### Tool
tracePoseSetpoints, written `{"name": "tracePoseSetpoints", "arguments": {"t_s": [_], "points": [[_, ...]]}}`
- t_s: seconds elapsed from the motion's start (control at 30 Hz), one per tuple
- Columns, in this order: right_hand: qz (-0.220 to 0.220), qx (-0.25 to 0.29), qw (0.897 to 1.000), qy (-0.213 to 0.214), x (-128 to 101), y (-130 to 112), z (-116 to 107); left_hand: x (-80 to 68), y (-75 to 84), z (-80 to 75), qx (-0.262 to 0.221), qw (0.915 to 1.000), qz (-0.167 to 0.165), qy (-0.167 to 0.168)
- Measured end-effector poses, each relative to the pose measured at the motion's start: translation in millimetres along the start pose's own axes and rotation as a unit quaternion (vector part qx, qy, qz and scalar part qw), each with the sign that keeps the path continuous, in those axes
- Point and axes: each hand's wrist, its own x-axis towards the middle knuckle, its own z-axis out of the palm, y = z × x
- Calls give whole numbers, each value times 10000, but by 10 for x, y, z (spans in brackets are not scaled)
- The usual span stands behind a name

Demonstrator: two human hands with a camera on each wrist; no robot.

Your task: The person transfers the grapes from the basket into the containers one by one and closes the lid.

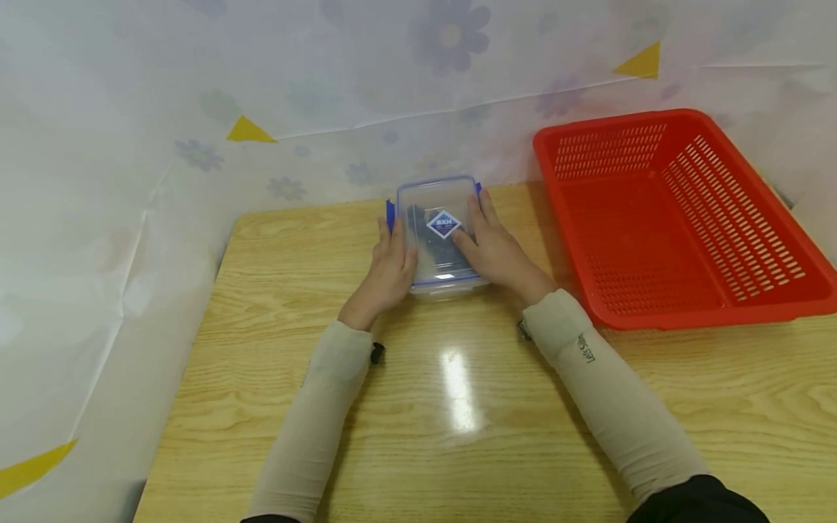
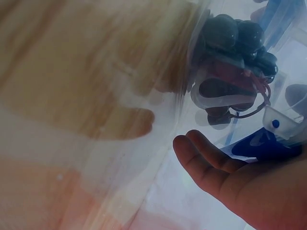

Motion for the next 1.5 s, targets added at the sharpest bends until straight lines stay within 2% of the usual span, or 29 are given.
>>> {"name": "tracePoseSetpoints", "arguments": {"t_s": [0.37,0.67,1.03,1.3,1.5], "points": [[46,88,9999,-36,-12,-14,-9,0,4,8,150,9995,161,219],[30,87,10000,-3,-7,-16,-3,27,-21,14,-531,9982,282,40],[18,92,10000,5,2,0,3,30,24,-15,-704,9973,144,-136],[38,117,9999,-15,4,-16,0,60,67,-1,-788,9969,21,-52],[48,186,9998,-47,4,-40,-3,73,107,16,-782,9968,-84,153]]}}
